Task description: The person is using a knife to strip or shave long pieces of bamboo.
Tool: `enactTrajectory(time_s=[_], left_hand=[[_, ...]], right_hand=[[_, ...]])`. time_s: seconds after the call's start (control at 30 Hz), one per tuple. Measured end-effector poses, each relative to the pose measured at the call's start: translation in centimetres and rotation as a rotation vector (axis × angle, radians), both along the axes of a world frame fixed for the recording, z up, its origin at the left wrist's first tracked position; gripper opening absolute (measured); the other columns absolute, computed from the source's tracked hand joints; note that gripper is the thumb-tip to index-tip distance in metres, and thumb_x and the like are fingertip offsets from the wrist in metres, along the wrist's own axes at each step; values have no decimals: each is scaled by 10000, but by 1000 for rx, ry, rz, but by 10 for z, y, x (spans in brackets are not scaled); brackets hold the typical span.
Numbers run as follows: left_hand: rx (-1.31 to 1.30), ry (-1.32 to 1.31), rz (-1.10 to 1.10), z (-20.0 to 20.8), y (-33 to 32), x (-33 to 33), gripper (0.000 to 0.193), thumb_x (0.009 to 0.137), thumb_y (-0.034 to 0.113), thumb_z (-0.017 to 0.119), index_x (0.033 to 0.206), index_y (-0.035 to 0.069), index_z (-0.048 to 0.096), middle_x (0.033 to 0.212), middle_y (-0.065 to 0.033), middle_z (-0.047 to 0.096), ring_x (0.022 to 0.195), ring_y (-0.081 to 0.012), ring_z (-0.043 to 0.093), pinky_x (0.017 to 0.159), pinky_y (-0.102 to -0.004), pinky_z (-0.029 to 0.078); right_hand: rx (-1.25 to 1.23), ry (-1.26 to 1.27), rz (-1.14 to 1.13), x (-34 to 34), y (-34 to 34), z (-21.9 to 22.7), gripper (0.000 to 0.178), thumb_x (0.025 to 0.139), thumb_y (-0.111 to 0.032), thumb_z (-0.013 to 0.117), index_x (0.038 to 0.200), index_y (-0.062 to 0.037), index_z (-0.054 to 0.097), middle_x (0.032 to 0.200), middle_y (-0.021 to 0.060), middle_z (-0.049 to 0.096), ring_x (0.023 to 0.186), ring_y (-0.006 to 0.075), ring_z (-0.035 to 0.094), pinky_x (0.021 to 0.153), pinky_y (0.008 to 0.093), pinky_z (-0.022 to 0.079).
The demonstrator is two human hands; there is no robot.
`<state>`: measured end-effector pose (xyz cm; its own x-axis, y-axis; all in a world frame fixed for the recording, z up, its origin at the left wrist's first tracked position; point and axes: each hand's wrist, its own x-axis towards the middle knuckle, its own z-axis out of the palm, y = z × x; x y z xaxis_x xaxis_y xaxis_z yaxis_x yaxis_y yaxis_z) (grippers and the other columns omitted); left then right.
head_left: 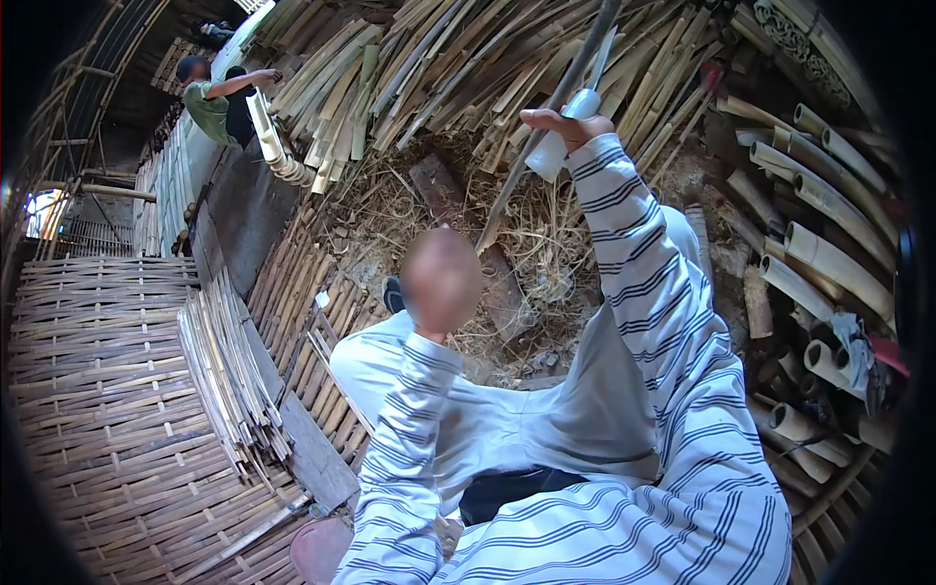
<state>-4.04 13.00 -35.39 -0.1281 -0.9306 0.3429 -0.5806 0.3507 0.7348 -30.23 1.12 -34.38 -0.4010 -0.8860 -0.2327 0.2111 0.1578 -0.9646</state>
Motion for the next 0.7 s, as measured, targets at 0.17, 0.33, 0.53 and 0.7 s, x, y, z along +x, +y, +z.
enactTrajectory(time_s=[0.17, 0.33, 0.53, 0.7], left_hand=[[-158, 340, 20, 120, -45, 0, 247, 776, 181, 689, 913, -12, 620, 868, -94, 636, 634, -47, 550, 493, -172, 379], [-284, 413, -85, 196, -65, -47, 485, 777, 367, 682, 994, -47, 553, 840, -117, 631, 790, -142, 587, 706, -248, 444], [-213, 343, -256, 249, -50, -101, 819, 735, 563, 620, 1273, 25, 316, 1149, -200, 452, 1104, -269, 478, 944, -352, 407], [-197, 248, -283, 261, -76, -67, 439, 756, 221, 628, 1068, -48, 478, 911, -180, 601, 923, -265, 592, 887, -344, 443]], right_hand=[[65, 170, 123, 22, 23, 43, 846, 366, -490, 861, 954, 49, 580, 908, 113, 620, 784, 190, 612, 702, 333, 518], [77, 288, 278, 41, 14, 29, 836, 366, -543, 841, 915, 40, 602, 855, 119, 626, 735, 188, 622, 682, 302, 519], [-48, 135, 411, 73, 38, 42, 716, 389, -552, 836, 812, -6, 646, 806, 68, 647, 744, 154, 627, 698, 299, 517], [-248, -105, 627, 81, 49, 38, 789, 483, -424, 853, 1013, 53, 517, 938, 110, 640, 846, 198, 629, 777, 320, 514]])
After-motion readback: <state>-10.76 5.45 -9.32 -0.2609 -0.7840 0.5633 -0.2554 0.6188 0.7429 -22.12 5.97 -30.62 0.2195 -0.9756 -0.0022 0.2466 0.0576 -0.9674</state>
